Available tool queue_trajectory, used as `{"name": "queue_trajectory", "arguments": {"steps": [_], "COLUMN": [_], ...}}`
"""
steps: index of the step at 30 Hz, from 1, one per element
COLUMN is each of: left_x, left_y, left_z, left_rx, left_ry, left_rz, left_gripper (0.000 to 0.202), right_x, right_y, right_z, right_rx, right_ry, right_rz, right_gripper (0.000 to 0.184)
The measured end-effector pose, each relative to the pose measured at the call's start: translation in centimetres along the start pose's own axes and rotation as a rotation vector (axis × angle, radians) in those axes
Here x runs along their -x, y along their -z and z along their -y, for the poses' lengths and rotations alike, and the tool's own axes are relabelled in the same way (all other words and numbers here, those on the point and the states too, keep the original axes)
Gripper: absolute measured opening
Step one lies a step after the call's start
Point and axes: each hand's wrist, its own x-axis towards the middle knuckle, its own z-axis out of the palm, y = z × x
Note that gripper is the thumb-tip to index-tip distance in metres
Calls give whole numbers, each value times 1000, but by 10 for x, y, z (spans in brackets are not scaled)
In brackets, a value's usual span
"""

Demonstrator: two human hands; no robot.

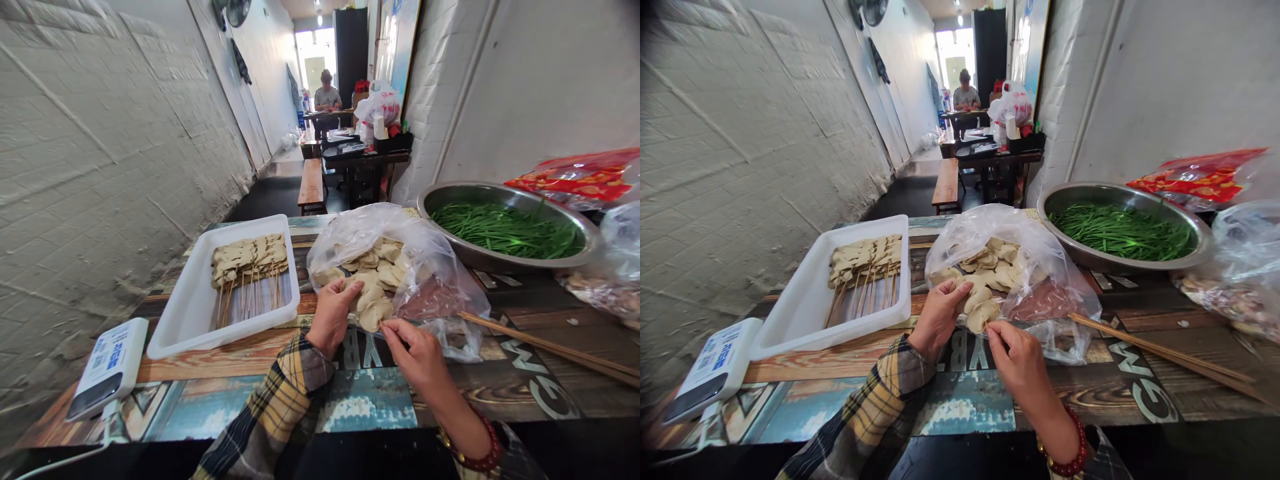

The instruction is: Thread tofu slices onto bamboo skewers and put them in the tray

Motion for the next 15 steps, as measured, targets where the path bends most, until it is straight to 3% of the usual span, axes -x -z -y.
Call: {"name": "queue_trajectory", "arguments": {"steps": [5, 15], "left_x": [0, -1], "left_y": [2, 5], "left_z": [-2, -2], "left_rx": [25, 198], "left_ry": [27, 126], "left_rz": [34, 280], "left_gripper": [31, 41], "right_x": [-2, -5], "right_y": [1, 5], "right_z": [0, 2], "right_rx": [-35, -176], "right_ry": [-18, -136], "right_rz": [5, -9], "right_gripper": [26, 29]}}
